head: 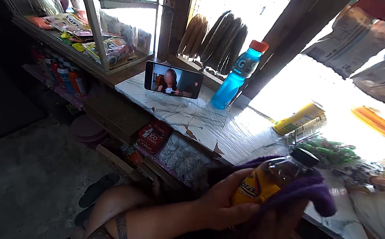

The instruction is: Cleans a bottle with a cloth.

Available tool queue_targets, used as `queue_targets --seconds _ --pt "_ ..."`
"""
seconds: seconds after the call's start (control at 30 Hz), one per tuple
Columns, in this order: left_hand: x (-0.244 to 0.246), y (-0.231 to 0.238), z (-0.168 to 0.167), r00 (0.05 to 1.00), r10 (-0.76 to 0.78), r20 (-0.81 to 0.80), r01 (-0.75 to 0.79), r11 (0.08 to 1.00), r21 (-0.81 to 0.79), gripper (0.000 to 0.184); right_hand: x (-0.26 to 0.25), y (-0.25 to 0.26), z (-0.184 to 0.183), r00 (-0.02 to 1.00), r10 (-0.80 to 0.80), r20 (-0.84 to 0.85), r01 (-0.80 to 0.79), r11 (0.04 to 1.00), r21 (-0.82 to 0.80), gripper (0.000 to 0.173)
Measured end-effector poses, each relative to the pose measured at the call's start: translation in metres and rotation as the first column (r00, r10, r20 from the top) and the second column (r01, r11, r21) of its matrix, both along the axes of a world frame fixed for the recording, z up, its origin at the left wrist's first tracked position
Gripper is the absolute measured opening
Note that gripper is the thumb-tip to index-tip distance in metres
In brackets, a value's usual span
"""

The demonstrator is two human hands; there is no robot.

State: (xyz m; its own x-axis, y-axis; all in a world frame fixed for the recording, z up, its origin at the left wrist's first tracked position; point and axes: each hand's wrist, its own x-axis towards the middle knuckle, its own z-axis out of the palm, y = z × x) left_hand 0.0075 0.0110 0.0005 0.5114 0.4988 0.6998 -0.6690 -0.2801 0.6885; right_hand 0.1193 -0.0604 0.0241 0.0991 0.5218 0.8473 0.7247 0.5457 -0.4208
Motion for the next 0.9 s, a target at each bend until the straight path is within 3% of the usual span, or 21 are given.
queue_targets --seconds 0.2,0.47,0.57,0.7,0.9 --pt "-0.011 0.009 0.007 0.973 0.23 0.011 -0.229 0.972 -0.057 0.062 -0.016 -0.002 -0.033 0.965 -0.026 0.26 0.05 0.995 -0.086 0.043" --pt "-0.005 0.0 0.002 0.97 0.234 -0.061 -0.231 0.972 0.051 0.058 -0.004 -0.004 -0.018 0.978 -0.047 0.201 0.059 0.997 -0.054 0.046" --pt "-0.003 -0.006 0.0 0.981 0.167 -0.103 -0.159 0.984 0.081 0.058 0.006 -0.004 -0.004 0.988 -0.075 0.132 0.08 0.996 -0.038 0.052" --pt "-0.002 -0.014 -0.001 0.973 0.138 -0.187 -0.115 0.985 0.128 0.064 0.017 -0.004 0.025 1.0 0.005 -0.024 -0.006 0.999 -0.043 0.054" --pt "-0.003 -0.02 -0.001 0.952 0.099 -0.289 -0.037 0.976 0.214 0.063 0.023 -0.007 0.059 0.882 0.15 -0.447 -0.156 0.987 0.022 0.032"
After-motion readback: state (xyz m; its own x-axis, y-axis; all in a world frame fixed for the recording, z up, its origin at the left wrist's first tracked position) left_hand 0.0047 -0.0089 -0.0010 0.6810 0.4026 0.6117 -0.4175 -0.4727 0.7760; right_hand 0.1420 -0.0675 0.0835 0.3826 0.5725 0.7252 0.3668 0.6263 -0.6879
